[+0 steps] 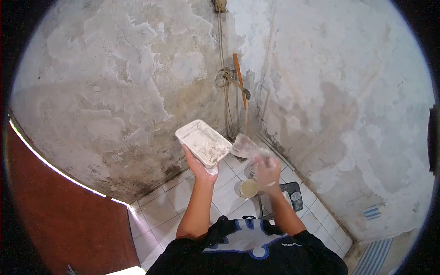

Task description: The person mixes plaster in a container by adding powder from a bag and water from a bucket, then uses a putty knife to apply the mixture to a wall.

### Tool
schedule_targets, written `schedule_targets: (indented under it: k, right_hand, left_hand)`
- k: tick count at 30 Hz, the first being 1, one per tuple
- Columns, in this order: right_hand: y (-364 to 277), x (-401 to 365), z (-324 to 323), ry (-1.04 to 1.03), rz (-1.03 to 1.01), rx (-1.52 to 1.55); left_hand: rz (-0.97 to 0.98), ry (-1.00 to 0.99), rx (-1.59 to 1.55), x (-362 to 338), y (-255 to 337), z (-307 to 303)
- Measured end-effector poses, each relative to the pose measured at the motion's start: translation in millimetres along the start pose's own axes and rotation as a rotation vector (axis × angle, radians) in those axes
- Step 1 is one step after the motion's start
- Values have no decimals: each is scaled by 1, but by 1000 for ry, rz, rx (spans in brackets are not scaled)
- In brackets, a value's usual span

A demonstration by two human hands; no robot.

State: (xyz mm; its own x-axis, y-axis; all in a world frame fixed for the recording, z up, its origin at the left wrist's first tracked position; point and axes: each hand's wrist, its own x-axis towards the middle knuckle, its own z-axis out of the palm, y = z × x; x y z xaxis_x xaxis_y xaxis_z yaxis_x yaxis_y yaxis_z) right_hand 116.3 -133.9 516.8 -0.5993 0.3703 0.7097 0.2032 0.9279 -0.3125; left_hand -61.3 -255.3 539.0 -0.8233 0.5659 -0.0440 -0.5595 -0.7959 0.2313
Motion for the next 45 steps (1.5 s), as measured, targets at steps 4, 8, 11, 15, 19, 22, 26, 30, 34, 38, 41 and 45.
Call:
schedule_targets:
  k: [4,8,11,15,19,22,26,30,34,38,41,45]
  right_hand:
    - [-15,69,-46,50,322,386]
    - [-8,111,-57,-152,-24,167]
    - [-11,134,-50,-229,-176,113]
    - [-24,159,-43,-453,-198,-197]
    - [-35,173,-48,-563,-320,-239]
    - [-36,167,-47,-623,-379,-148]
    - [-18,148,-30,-736,-278,-127]
    - [-8,131,-24,-737,-186,48]
    - [15,109,-11,-499,-203,195]
    - [10,89,-8,-549,107,337]
    - [2,71,-6,-603,353,504]
    - [-14,41,2,-474,582,572]
  left_hand:
    - [-137,-93,172,-12,4,7]
    - [-254,-192,234,-13,1,-1]
    - [-286,-186,273,-13,-3,-1]
    - [-337,-137,358,-24,-2,7]
    - [-347,-114,379,-24,-1,7]
    - [-298,-150,284,-27,-2,8]
    - [-253,-194,208,-20,-2,-1]
    - [-216,-150,163,-15,-1,-5]
    - [-200,-174,172,-13,-2,-9]
    - [-213,-165,182,-10,-5,-19]
    - [-187,-155,214,-10,-10,-20]
    - [-123,-89,293,-8,-13,-22]
